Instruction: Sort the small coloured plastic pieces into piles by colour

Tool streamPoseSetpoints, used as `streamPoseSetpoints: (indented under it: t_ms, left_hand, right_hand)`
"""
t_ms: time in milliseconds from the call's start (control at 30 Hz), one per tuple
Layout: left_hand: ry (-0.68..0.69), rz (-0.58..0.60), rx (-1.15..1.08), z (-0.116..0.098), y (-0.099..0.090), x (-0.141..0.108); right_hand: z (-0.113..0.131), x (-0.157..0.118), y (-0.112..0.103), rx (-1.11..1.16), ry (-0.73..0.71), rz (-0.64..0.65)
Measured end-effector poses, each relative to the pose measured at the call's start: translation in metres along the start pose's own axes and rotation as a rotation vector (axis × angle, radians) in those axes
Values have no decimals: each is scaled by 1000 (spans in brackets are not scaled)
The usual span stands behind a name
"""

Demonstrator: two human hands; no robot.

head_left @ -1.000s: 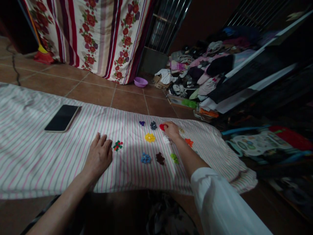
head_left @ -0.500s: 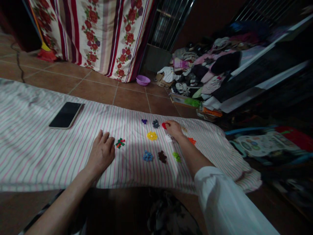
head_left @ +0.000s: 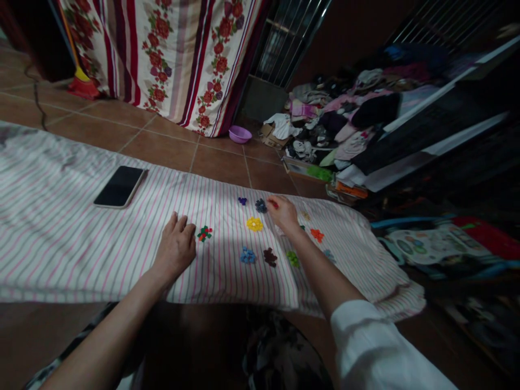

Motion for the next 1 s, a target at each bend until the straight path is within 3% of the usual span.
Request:
streamPoseSetpoints:
  t_ms: [233, 400, 633, 1000]
  left_hand:
    - [-49, 49, 28, -2, -4, -7]
    - [-97, 116, 63, 0, -4, -11]
    - [-121, 212, 77, 0, -10, -13]
    - [-84, 241, 132, 3, -6, -18]
  right_hand:
    - [86, -42, 17, 253, -158, 241]
    - [122, -65, 31, 376, -197, 320]
    - [140, -81, 46, 316, -183, 408]
    - [145, -96, 59, 198, -205, 260]
Point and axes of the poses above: each hand's wrist, its own x-axis towards the middle knuckle, its own y-axis out of the palm, z = x × y, the point moved 2 cm from there along x, towards the middle knuckle, and after that the axes turned 2 degrees about x, right-handed, at the moved point
